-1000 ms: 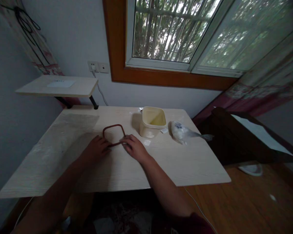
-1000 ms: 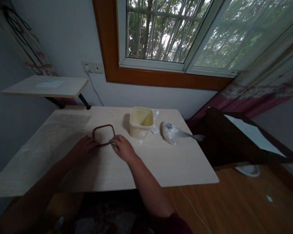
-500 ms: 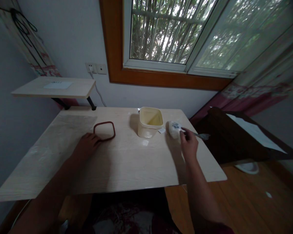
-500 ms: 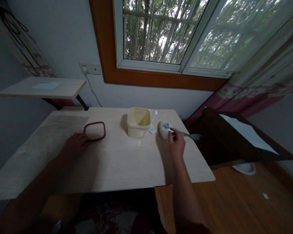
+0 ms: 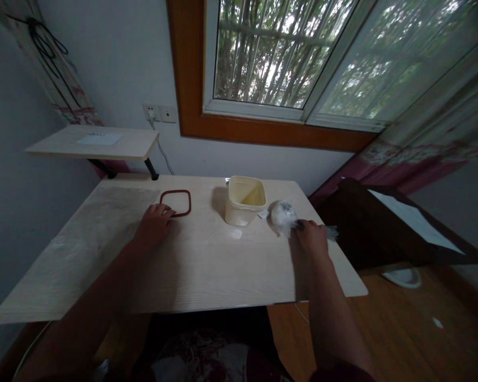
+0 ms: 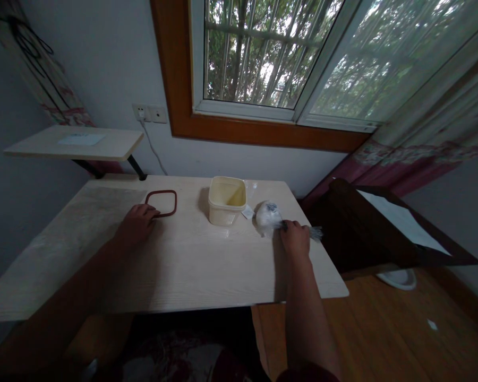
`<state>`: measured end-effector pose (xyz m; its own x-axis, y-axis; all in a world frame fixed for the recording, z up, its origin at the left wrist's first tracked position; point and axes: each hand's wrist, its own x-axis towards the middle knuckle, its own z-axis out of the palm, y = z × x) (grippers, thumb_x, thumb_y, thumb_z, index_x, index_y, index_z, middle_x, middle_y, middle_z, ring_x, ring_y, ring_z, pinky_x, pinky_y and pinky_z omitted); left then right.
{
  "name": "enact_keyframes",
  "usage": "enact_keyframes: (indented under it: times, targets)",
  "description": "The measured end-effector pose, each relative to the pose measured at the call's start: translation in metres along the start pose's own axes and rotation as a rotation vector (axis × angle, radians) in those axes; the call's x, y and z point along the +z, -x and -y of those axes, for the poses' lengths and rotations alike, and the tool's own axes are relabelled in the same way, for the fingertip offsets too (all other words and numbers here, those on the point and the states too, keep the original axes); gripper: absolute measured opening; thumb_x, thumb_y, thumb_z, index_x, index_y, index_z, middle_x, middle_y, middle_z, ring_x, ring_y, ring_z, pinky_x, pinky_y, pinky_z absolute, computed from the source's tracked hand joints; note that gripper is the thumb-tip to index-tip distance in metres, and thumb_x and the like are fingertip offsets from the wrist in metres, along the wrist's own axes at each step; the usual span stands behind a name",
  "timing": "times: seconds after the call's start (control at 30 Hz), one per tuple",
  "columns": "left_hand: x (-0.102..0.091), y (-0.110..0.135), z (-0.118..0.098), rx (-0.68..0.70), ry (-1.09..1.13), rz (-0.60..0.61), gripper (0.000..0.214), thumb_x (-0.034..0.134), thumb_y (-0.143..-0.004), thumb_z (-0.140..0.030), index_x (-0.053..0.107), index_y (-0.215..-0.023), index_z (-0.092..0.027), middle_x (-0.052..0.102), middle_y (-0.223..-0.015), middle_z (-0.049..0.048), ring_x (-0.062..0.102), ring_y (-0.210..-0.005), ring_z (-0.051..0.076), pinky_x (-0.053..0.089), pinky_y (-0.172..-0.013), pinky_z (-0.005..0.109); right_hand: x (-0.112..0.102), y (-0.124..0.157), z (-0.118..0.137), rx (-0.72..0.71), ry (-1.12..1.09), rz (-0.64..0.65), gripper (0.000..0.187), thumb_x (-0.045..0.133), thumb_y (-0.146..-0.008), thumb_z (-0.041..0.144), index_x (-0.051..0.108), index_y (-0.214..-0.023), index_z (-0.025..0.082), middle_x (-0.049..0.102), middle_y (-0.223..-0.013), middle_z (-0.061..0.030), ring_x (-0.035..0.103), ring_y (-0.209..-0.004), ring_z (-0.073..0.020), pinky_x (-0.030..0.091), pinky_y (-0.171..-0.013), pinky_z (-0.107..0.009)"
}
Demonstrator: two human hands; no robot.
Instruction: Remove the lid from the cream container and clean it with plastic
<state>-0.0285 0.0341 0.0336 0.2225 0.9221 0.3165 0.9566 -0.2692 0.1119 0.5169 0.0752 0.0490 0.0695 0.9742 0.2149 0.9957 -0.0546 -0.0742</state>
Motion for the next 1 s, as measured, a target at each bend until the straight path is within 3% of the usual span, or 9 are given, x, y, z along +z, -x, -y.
enact_keyframes:
  times: [0.17,0.33,0.4,0.5,0.57,0.67,0.73,0.83,1.0]
  targets:
    - [0.004,0.011,-0.026,0.04,0.128,-0.087,0.033,0.056,-0.088,-0.021,0.067,-0.119,-0.022,0.06,-0.124,0.014,0.049,-0.125,0.034,0.04,-0.11,0.055,-0.025,0.012,0.008,-0.033,0.03,0.024,0.03,0.063,-0.086,0.038,0.076,-0.106,0.02,0.076,-0.095,-0.0161,0.059,-0.099,-0.0368,0.045,-0.078,-0.043]
    - [0.007,0.024,-0.069,0.121,0.343,-0.183,0.033,0.057,-0.094,-0.025,0.06,-0.126,-0.024,0.059,-0.123,0.0125,0.052,-0.124,0.029,0.044,-0.109,0.053,-0.075,0.03,0.037,-0.239,-0.255,0.237,0.023,0.063,-0.085,0.04,0.076,-0.091,0.022,0.075,-0.085,-0.0115,0.065,-0.074,-0.0245,0.046,-0.069,-0.035]
    - [0.006,0.028,-0.089,0.195,0.45,-0.141,0.047,0.064,-0.092,-0.034,0.053,-0.137,-0.028,0.056,-0.131,0.0131,0.05,-0.128,0.031,0.044,-0.11,0.054,-0.093,0.039,0.057,-0.295,-0.374,0.347,0.025,0.059,-0.089,0.043,0.074,-0.086,0.023,0.073,-0.079,-0.0089,0.064,-0.067,-0.0217,0.045,-0.064,-0.033]
    - [0.001,0.033,-0.113,0.252,0.683,-0.03,0.088,0.079,-0.078,-0.05,0.036,-0.152,-0.031,0.046,-0.147,0.0161,0.044,-0.138,0.035,0.04,-0.114,0.057,-0.105,0.051,0.092,-0.437,-0.59,0.546,0.026,0.054,-0.094,0.041,0.071,-0.086,0.022,0.071,-0.077,-0.0048,0.062,-0.066,-0.0181,0.046,-0.063,-0.029]
    - [-0.001,0.035,-0.122,0.239,0.907,0.046,0.108,0.081,-0.072,-0.058,0.022,-0.158,-0.032,0.04,-0.153,0.019,0.043,-0.14,0.036,0.042,-0.112,0.057,-0.102,0.056,0.116,-0.512,-0.752,0.616,0.025,0.056,-0.094,0.04,0.071,-0.088,0.02,0.07,-0.078,-0.0033,0.062,-0.068,-0.0166,0.046,-0.064,-0.028]
    - [-0.001,0.039,-0.125,0.16,1.164,0.119,0.111,0.076,-0.075,-0.061,0.012,-0.16,-0.031,0.047,-0.148,0.0202,0.053,-0.133,0.034,0.049,-0.106,0.051,-0.085,0.062,0.151,-0.543,-0.943,0.671,0.024,0.06,-0.093,0.04,0.07,-0.089,0.018,0.067,-0.076,-0.0011,0.059,-0.068,-0.0147,0.046,-0.064,-0.026]
    - [0.0,0.042,-0.12,0.031,1.207,0.131,0.103,0.076,-0.077,-0.059,0.02,-0.158,-0.029,0.058,-0.136,0.0176,0.063,-0.118,0.031,0.054,-0.098,0.047,-0.071,0.065,0.171,-0.524,-1.083,0.728,0.026,0.06,-0.093,0.041,0.069,-0.091,0.017,0.065,-0.075,-0.0007,0.057,-0.065,-0.0134,0.045,-0.061,-0.025]
    - [-0.002,0.041,-0.105,-0.217,1.229,0.11,0.079,0.073,-0.079,-0.055,0.046,-0.146,-0.023,0.068,-0.119,0.013,0.069,-0.101,0.029,0.057,-0.088,0.044,-0.054,0.066,0.194,-0.49,-1.223,0.787,0.028,0.061,-0.093,0.043,0.069,-0.096,0.017,0.065,-0.079,-0.0013,0.056,-0.066,-0.0125,0.045,-0.061,-0.025]
    - [-0.027,0.029,-0.074,-0.54,1.215,-0.015,0.059,0.069,-0.08,-0.058,0.065,-0.12,-0.016,0.073,-0.109,0.0109,0.068,-0.096,0.028,0.056,-0.083,0.039,-0.031,0.057,0.207,-0.479,-1.206,0.753,0.036,0.071,-0.085,0.04,0.071,-0.114,0.018,0.067,-0.086,-0.002,0.055,-0.07,-0.0128,0.043,-0.063,-0.024]
